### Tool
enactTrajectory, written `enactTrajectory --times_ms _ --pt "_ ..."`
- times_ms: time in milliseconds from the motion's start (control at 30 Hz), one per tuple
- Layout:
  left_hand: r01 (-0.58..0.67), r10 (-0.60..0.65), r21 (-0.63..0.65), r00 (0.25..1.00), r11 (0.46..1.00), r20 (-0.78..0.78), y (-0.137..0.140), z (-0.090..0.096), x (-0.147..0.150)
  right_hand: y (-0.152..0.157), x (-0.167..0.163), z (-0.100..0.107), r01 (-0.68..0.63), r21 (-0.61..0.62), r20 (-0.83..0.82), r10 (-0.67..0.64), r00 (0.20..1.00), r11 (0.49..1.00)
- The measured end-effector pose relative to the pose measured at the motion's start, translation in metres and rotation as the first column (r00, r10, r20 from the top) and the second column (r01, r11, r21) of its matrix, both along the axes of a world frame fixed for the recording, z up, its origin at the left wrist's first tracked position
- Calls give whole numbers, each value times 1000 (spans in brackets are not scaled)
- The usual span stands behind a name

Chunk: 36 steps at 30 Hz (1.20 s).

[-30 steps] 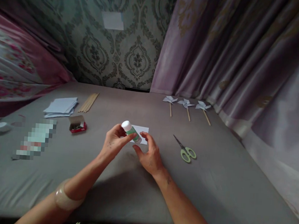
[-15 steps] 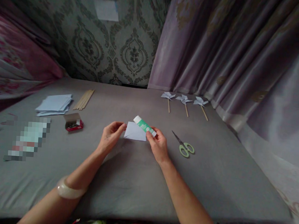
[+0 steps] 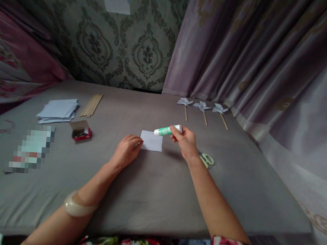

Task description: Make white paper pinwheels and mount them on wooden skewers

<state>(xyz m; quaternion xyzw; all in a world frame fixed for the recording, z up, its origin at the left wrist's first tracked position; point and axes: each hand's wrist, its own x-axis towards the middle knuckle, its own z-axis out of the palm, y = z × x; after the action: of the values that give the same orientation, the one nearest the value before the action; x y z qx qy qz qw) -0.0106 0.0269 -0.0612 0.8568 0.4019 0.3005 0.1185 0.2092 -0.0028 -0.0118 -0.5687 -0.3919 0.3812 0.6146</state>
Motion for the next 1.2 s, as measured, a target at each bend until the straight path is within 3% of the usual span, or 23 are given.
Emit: enactTrajectory --times_ms 100,200,367,667,900,1067,1200 --pt "95 -92 15 986 995 -141 -7 2 4 7 -9 -4 -14 18 261 9 965 1000" --pt "115 -110 6 959 993 -260 -12 5 6 12 -20 -9 -21 52 539 -10 842 998" --pt "110 -109 -18 917 994 -384 -14 8 6 19 -36 -8 -38 22 758 8 652 999" --pt "108 -109 -26 901 994 -420 -15 10 7 30 -44 -11 -132 0 851 70 521 991" --pt "108 -106 -19 896 994 -431 -15 11 7 36 -49 -16 -120 14 858 50 511 993" --pt "99 -85 17 915 995 -394 -13 4 6 36 -52 -21 -59 -56 836 80 543 997" --pt "133 -115 28 928 991 -353 -10 -2 5 36 -55 -24 -42 -106 850 112 514 993"
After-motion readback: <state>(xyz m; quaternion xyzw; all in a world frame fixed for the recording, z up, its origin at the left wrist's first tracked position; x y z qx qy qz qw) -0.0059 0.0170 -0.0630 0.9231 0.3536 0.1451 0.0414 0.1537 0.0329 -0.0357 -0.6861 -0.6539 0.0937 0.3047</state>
